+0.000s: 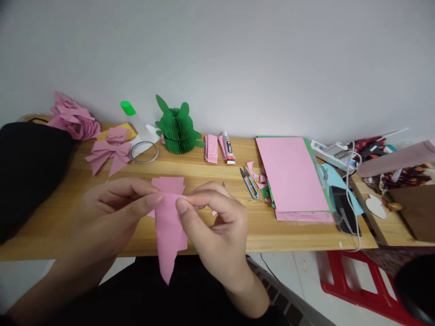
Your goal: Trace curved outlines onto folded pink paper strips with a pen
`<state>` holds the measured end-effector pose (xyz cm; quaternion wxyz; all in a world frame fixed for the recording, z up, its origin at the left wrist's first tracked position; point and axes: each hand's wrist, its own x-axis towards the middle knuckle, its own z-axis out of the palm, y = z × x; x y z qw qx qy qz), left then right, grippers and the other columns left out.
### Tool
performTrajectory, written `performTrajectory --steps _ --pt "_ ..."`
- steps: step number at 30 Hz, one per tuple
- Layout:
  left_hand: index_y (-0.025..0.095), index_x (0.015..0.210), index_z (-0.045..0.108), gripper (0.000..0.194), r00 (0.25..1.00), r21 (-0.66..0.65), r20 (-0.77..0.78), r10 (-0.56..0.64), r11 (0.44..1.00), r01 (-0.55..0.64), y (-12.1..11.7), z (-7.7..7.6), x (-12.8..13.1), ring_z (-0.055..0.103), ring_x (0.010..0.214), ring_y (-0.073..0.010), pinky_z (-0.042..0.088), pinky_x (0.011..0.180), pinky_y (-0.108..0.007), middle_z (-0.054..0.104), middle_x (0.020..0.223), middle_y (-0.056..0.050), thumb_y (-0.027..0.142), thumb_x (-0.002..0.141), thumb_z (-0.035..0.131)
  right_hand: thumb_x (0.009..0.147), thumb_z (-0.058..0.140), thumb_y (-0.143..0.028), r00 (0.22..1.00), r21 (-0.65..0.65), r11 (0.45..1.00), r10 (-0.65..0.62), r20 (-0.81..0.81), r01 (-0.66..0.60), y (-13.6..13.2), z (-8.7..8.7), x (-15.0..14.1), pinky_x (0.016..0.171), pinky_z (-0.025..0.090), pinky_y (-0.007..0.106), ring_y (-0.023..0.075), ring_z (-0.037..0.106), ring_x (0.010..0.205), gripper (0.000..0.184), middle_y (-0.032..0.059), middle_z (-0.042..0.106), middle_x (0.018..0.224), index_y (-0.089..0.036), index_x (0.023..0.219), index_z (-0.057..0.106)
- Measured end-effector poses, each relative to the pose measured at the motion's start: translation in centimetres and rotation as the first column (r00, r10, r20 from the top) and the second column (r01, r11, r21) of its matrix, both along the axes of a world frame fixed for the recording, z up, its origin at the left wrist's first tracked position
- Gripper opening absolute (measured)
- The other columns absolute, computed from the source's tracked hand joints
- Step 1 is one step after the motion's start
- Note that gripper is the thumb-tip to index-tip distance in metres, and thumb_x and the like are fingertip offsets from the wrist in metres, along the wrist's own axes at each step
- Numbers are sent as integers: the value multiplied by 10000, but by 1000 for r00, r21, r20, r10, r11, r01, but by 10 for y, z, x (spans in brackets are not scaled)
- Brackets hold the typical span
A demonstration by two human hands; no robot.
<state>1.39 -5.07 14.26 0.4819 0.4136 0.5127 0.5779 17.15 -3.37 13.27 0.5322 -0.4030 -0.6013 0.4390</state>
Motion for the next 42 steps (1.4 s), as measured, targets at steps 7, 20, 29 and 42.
performTrajectory --steps 7,20,29,42 --pt "233 628 716 114 1000 51 -11 8 999 -7 6 -8 -2 523 529 -97 433 474 -211 617 584 34 219 734 757 855 713 -140 999 -17 999 28 -18 -28 2 -5 -2 660 476 290 121 594 692 141 -36 634 710 -240 755 721" --pt "270 663 775 85 992 40 94 85 995 -89 4 -20 1 581 554 -109 450 470 -205 694 608 31 203 712 790 840 710 -126 1000 83 996 -21 -10 22 6 -14 -6 645 499 300 132 613 703 139 -31 656 722 -248 778 734" --pt "266 677 761 85 997 52 68 43 998 -46 9 -28 3 569 544 -112 465 489 -232 656 606 28 275 751 801 835 709 -126 999 98 994 -50 -8 51 9 -17 -4 626 513 297 136 619 691 148 -31 670 714 -258 769 729" --pt "189 767 726 162 993 -28 -6 -115 993 115 9 -24 8 671 670 -162 556 606 -254 719 722 -12 310 711 818 850 706 -145 996 102 991 -82 -14 83 9 -22 -2 610 529 296 146 632 703 139 -17 686 736 -264 785 733"
